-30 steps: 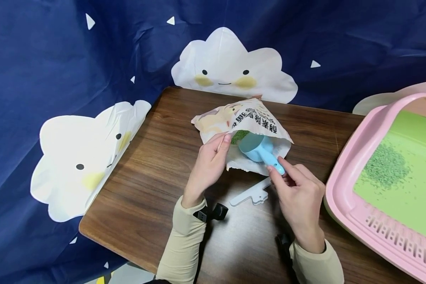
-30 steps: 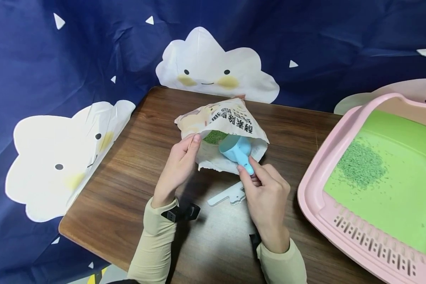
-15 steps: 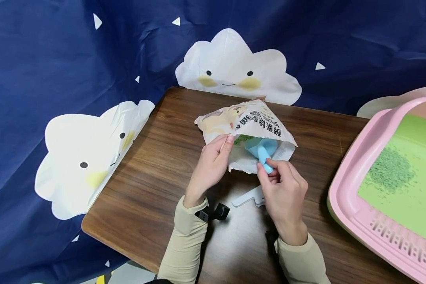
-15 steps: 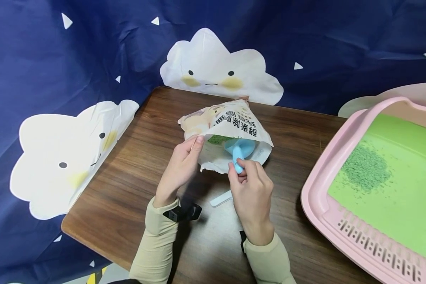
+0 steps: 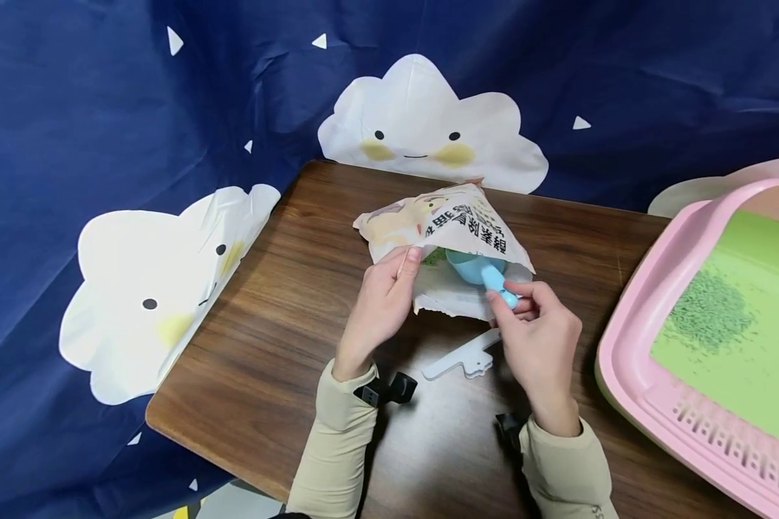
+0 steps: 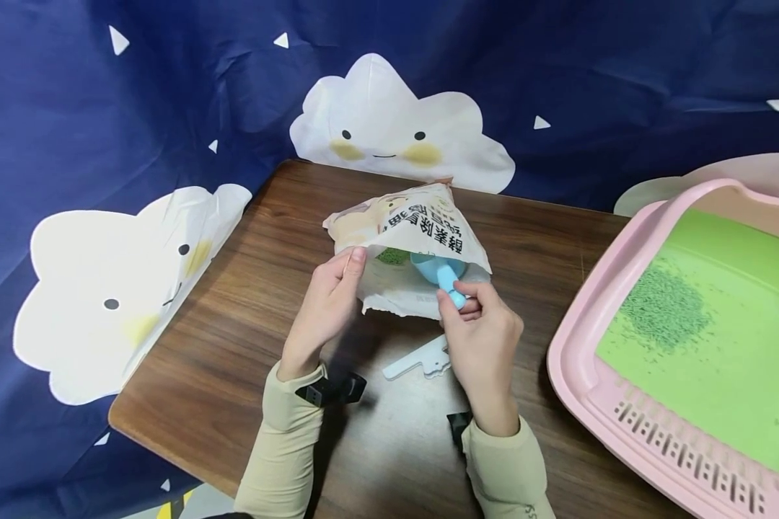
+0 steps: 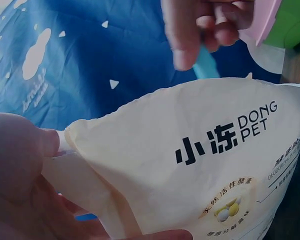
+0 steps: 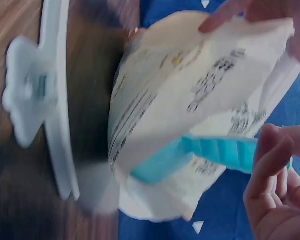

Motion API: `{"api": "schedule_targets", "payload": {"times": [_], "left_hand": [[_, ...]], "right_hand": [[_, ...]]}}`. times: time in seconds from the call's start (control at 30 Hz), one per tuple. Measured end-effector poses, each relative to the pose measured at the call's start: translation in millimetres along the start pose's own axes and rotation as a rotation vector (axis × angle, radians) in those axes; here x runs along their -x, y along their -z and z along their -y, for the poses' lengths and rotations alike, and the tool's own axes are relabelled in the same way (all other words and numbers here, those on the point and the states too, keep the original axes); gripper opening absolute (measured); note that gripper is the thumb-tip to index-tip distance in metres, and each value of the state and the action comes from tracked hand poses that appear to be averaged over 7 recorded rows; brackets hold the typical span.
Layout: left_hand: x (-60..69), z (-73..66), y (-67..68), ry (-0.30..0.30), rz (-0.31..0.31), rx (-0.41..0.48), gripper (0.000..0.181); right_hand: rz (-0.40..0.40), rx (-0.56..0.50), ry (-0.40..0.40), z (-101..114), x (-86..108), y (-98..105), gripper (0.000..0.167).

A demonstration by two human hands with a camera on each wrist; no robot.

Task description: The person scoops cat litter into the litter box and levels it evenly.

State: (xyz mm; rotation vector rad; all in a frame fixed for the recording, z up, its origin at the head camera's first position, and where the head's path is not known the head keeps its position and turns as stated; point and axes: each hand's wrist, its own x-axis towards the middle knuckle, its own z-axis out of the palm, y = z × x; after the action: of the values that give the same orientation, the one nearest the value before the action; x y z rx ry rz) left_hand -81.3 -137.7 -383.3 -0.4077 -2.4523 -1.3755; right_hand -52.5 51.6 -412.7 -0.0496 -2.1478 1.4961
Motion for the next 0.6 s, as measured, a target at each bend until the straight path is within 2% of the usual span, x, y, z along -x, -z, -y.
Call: {"api": "schedule_targets", "payload": {"times": [0.1,0.23,0.4,0.6], "left_hand": [[-0.3,0.6,0.2,-0.003,-0.001,-0.003,0.041],[-0.4,2.6,0.1,-0.002,-0.003,-0.005,0.042],[0.0,3.6,0.1,0.000,-0.005,-0.007,0.042],[-1.2,2.9,0.2,-0.015,-0.003,0.000,0.042]], "right_hand": [[0.044,-0.008,-0.113,-4.5,-4.1,4.4,0.018],[0.147,0.040,-0.207,-12.6,-8.4,7.9,0.024],[0.257,0.157,-0.246,-23.8,-11.9,8.6,0.034],[0.299,0.120,-0.273,-32.0,-13.6,0.9,0.039]]}}
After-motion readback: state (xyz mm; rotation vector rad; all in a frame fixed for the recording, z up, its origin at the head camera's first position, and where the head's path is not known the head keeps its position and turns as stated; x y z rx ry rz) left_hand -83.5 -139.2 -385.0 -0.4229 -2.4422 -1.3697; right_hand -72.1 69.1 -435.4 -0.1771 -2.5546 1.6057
